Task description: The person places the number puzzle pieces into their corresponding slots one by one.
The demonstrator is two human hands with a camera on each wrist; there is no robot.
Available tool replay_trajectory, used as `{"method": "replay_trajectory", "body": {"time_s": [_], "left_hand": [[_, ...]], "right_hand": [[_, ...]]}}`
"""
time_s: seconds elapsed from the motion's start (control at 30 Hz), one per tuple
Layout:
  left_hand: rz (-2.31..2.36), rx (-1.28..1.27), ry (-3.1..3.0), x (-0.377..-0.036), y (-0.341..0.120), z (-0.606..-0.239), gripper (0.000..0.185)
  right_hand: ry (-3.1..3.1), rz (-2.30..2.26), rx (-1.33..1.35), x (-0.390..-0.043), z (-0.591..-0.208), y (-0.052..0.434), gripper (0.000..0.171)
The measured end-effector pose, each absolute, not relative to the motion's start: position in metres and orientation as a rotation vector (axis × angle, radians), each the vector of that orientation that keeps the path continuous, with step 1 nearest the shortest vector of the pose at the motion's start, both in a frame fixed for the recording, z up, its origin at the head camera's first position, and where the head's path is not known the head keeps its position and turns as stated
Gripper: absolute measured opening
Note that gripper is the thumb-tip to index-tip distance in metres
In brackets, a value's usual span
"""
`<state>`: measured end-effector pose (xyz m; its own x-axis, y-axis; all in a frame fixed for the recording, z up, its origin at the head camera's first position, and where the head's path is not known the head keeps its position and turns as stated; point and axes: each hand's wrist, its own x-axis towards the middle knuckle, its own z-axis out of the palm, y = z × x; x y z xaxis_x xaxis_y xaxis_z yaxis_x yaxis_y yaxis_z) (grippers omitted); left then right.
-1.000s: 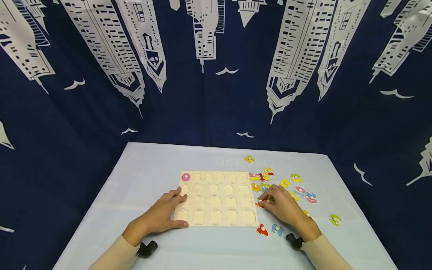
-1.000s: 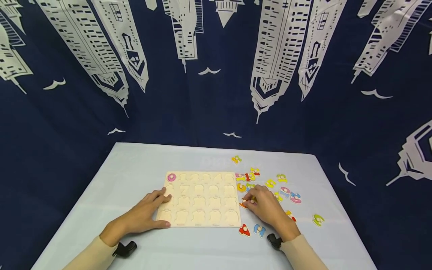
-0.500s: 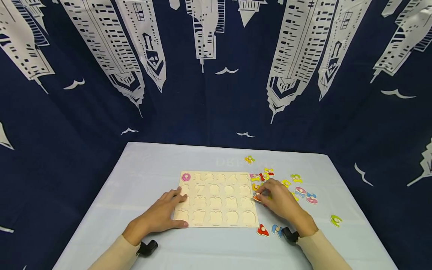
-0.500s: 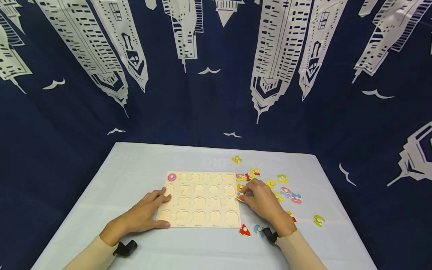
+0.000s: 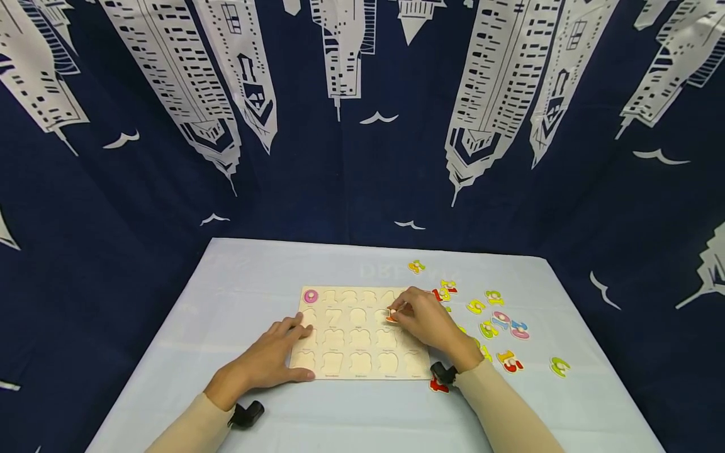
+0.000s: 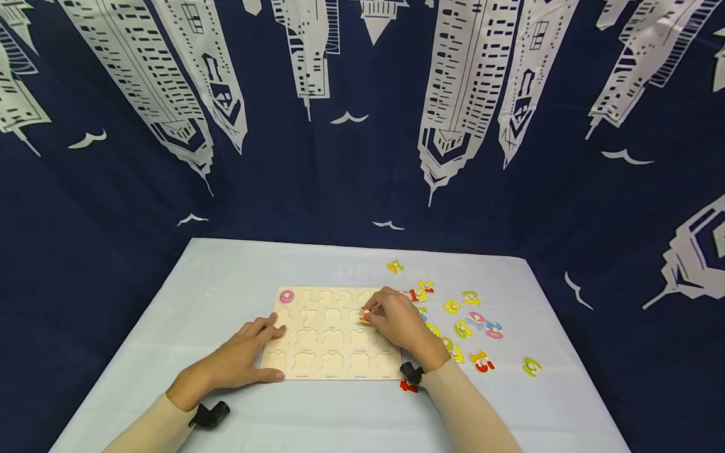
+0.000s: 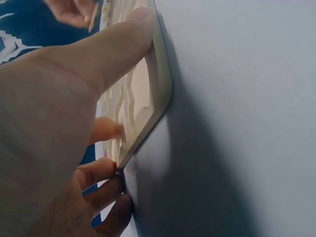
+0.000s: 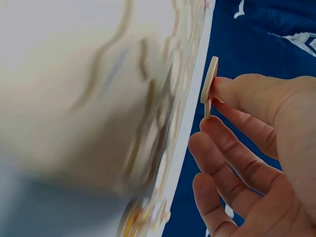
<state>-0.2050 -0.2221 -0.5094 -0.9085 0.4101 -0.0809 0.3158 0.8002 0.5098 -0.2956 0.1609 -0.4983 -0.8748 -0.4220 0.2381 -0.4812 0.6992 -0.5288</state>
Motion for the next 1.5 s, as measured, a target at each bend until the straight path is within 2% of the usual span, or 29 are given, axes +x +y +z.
{"method": "replay_trajectory", "body": {"time_s": [0.7, 1.0, 1.3, 1.4, 1.5], "left_hand": [[0.669, 0.634, 2.784, -0.216, -0.217, -0.508, 0.102], [0.673, 0.672, 2.788, -0.215, -0.215, -0.508, 0.102], [0.615, 0.689, 2.817, -0.213, -0.216, -0.509, 0.098], [0.614, 0.686, 2.816, -0.212, -0.217, -0.508, 0.098], [0.614, 0.676, 2.814, -0.212, -0.220, -0.506, 0.098]], "right_hand": [[-2.883, 0.919, 0.789, -0.347, -0.501, 0.041, 0.005], [-2.930, 0.912, 0.691, -0.347, -0.507, 0.024, 0.005], [-2.906, 0.844, 0.751, -0.344, -0.509, 0.018, 0.006], [-2.926, 0.793, 0.797, -0.342, -0.508, 0.016, 0.013], [-2.942, 0.745, 0.853, -0.339, -0.504, 0.016, 0.027]]}}
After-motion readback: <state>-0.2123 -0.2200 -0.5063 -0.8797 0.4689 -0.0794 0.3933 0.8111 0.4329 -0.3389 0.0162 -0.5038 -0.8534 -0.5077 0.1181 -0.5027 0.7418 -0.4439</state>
